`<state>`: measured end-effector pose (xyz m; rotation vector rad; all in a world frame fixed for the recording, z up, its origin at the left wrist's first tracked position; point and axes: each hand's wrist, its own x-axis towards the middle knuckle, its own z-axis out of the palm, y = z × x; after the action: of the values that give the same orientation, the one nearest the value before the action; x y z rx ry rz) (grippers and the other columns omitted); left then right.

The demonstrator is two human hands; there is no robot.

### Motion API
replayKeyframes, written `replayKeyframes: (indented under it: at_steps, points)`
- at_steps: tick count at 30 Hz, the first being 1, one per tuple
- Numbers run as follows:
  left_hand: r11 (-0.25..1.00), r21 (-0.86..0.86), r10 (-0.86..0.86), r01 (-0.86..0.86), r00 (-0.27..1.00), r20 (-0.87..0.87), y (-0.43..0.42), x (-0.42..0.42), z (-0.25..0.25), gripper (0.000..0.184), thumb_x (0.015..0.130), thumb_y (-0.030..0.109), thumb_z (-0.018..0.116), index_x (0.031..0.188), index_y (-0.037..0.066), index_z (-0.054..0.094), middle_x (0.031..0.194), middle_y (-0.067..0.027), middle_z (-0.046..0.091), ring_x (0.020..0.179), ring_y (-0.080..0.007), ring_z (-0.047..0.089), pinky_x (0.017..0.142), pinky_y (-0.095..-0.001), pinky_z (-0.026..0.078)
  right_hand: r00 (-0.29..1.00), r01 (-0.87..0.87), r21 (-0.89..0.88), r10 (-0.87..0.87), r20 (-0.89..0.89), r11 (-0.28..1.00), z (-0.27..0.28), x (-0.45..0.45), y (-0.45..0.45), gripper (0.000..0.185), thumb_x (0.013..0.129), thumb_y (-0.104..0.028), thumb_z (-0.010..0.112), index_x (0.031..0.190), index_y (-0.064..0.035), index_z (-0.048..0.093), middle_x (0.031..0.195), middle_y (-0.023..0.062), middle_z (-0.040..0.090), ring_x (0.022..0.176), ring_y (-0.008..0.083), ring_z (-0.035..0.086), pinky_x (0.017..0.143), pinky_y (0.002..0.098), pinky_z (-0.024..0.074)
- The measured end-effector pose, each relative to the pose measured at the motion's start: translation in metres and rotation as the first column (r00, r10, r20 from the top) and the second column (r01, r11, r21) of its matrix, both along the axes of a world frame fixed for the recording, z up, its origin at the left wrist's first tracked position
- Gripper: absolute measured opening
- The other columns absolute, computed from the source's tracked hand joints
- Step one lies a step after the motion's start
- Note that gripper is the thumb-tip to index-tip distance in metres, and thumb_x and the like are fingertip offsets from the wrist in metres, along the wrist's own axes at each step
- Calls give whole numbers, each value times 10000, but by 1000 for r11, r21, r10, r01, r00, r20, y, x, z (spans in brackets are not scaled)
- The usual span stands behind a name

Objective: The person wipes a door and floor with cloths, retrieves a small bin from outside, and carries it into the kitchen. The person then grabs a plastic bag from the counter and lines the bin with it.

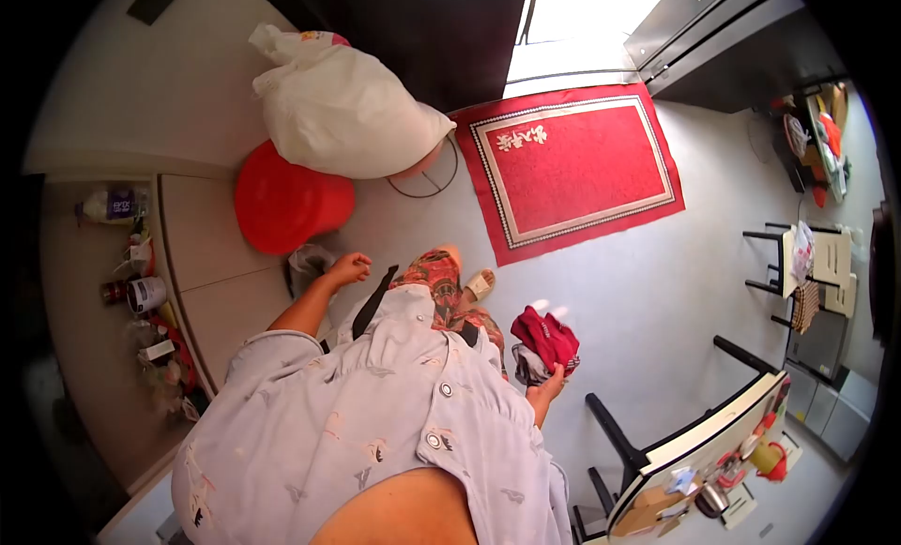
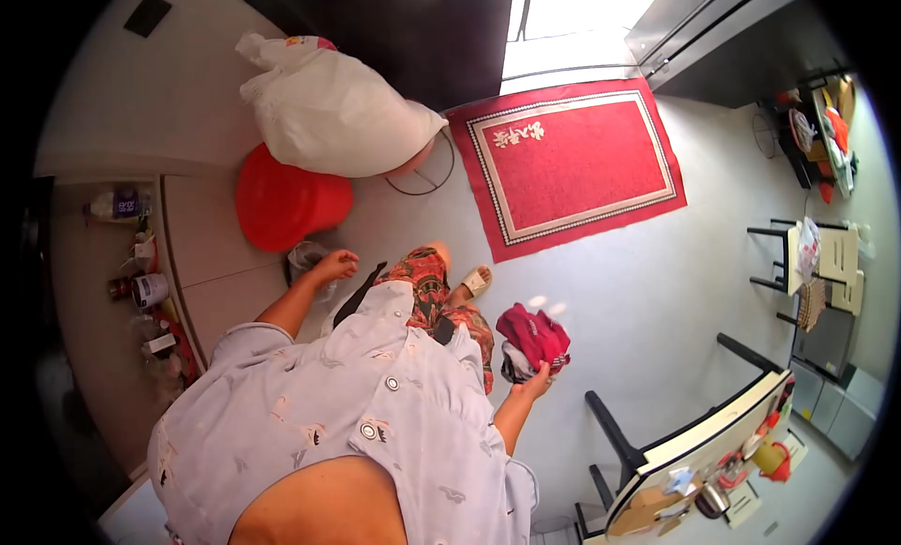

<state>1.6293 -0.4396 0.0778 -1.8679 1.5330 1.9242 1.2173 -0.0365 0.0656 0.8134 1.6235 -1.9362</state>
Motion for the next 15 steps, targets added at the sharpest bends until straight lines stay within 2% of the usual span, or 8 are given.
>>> replayKeyframes:
  at_steps: [5,11,13,14,15]
  points:
    - [986,135,93,-103,993,79,-3,-24,-9,234,886,170,600,1115,125,608,905,-33,684,720,-139,636,632,-283,493,989,-97,-33,92,-116,995,41,-77,-73,451,752,-139,655,1176,9,617,1130,132,649,984,294,640,858,419,537]
    - [970,216,81,-115,984,161,-51,-91,-34,200,872,191,622,1057,116,614,879,-30,684,683,-145,630,586,-295,488,954,-193,24,194,-227,981,95,-164,-158,503,741,-79,664,1229,0,568,1180,141,623,1012,285,631,865,408,538]
    - [990,140,-3,-25,980,198,-91,-128,-54,189,864,178,635,1040,108,626,868,-40,682,680,-150,631,590,-311,502,939,-234,49,239,-249,971,116,-190,-191,534,741,-51,672,1257,0,545,1214,136,608,1037,272,621,889,393,525]
    - [994,108,-39,15,974,222,-101,-146,-59,184,861,171,642,1031,104,633,863,-44,681,678,-152,632,591,-319,509,925,-270,122,293,-241,955,126,-203,-208,552,753,-51,672,1284,2,529,1224,133,602,1063,267,610,922,384,507]
    - [995,77,52,-57,997,62,-117,-165,-59,185,851,160,652,1024,94,638,857,-51,680,684,-155,632,605,-326,518,916,-278,101,295,-271,955,129,-212,-222,568,756,-46,668,1301,4,517,1230,133,597,1069,266,605,930,383,500]
